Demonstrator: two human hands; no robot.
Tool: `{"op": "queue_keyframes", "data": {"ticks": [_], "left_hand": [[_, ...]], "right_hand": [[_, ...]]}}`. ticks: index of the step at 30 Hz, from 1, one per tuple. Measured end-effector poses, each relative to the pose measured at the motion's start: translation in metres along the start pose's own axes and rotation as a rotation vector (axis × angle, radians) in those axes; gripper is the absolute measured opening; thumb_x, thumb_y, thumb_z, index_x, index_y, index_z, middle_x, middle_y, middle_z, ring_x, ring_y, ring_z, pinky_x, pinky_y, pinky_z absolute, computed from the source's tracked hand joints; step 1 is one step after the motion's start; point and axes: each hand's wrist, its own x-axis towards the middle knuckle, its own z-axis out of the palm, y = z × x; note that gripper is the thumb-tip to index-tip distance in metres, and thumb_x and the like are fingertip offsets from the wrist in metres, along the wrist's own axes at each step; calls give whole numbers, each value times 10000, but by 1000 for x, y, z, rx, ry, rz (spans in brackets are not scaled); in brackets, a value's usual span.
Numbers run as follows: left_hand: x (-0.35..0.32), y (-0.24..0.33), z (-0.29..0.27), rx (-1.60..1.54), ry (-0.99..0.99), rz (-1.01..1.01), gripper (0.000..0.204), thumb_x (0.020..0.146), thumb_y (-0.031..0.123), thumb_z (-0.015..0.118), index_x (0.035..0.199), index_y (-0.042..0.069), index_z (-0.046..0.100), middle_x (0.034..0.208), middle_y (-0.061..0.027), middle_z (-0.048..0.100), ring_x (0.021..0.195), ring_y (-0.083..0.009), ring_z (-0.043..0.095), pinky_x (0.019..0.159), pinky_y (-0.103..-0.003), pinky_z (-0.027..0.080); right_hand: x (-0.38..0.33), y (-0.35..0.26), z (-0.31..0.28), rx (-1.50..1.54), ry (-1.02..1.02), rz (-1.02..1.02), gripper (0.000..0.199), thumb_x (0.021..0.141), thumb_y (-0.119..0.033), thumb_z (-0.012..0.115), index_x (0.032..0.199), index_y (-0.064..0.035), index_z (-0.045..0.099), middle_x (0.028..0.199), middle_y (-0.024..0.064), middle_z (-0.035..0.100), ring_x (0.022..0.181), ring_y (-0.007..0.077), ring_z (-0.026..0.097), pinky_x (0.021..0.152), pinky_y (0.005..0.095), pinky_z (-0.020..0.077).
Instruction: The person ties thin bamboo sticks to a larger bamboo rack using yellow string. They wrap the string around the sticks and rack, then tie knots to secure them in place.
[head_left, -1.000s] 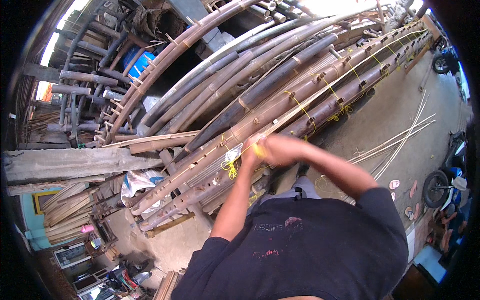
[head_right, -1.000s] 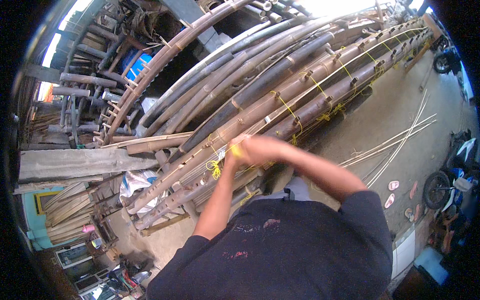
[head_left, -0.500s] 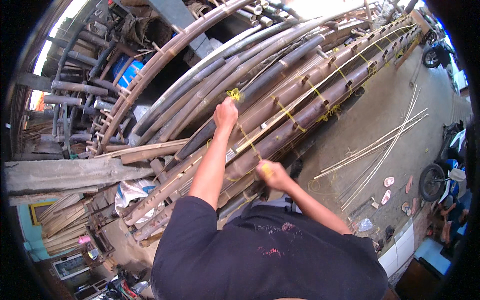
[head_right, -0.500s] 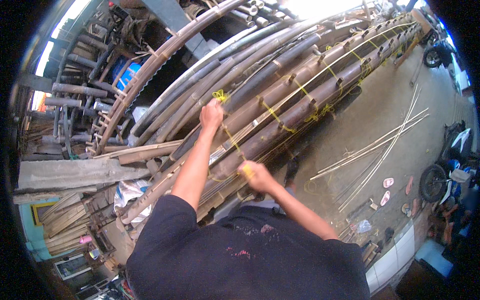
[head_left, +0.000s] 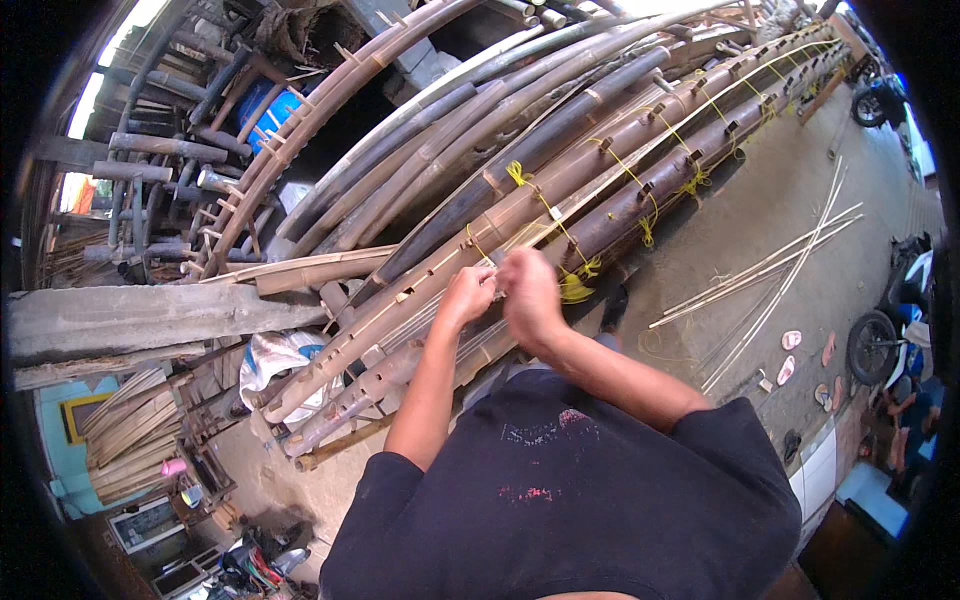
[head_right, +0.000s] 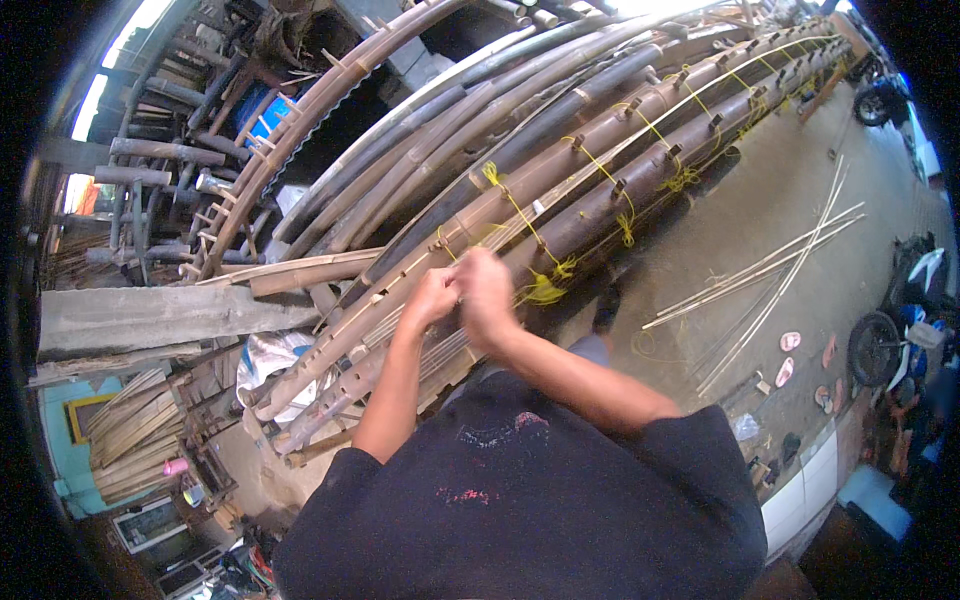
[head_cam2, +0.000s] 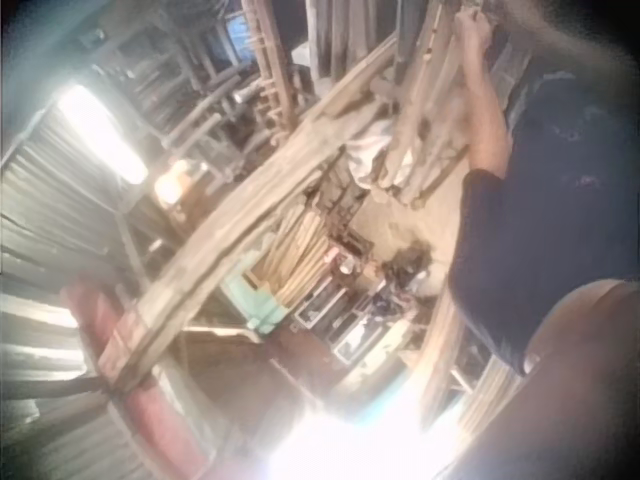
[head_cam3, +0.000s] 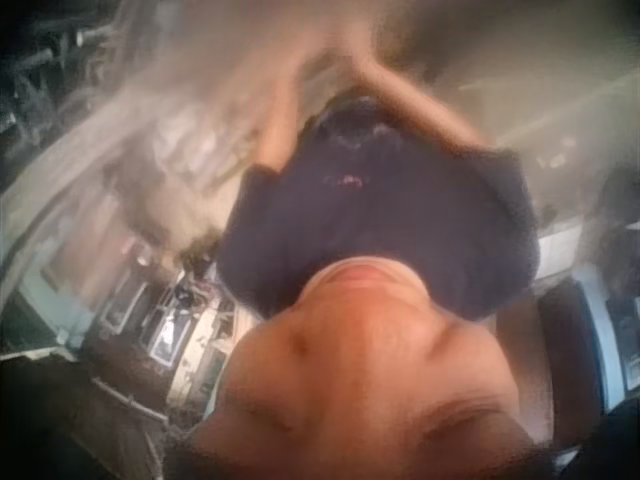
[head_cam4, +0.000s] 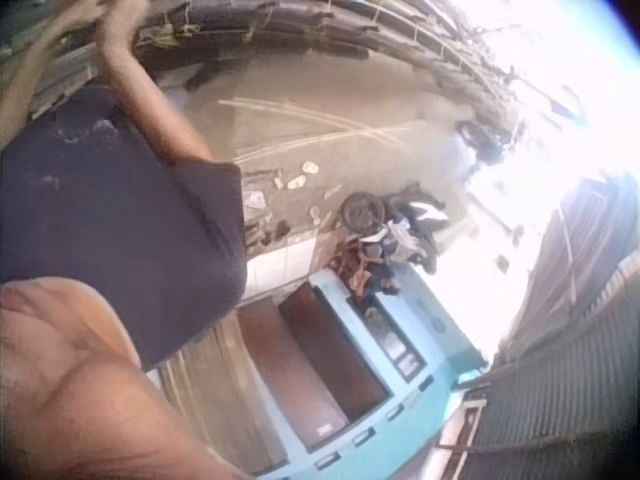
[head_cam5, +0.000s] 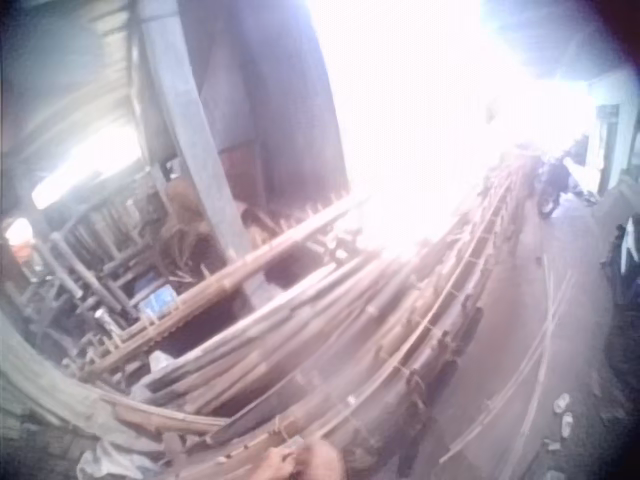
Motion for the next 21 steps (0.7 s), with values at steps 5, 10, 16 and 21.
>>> {"op": "queue_keyframes", "data": {"ticks": [5, 10, 16, 21], "left_hand": [[-1, -37, 23, -492, 63, 348, 275, 805, 112, 726, 1061, 57, 640, 1064, -52, 610, 1089, -209, 535, 990, -381, 422], [5, -11, 0, -131, 1, 105, 338, 981, 283, 534, 1137, 3, 643, 1103, -235, 673, 1042, -338, 636, 946, -414, 451], [9, -85, 20, -428, -78, 42, 320, 969, 313, 554, 1110, 54, 679, 1008, -208, 694, 875, -334, 680, 794, -404, 502], [-7, 10, -1, -59, 108, 39, 234, 942, 189, 585, 895, 4, 720, 854, -128, 729, 802, -209, 696, 744, -344, 527]], "right_hand": [[36, 1, 76, -916, -904, -229, 334, 944, -299, 454, 890, -22, 632, 771, 178, 614, 738, 255, 580, 695, 428, 456], [115, 19, 37, -1920, -247, -1234, 597, 974, -542, 426, 934, -25, 720, 787, 144, 679, 728, 269, 645, 796, 398, 512], [66, -24, 35, -998, -1012, -88, 463, 1004, -431, 502, 965, 4, 657, 876, 161, 688, 749, 209, 589, 755, 389, 489], [-11, 24, -94, -1343, -1044, -503, 394, 942, -263, 545, 660, 9, 582, 679, 216, 613, 690, 422, 602, 662, 509, 476]]}}
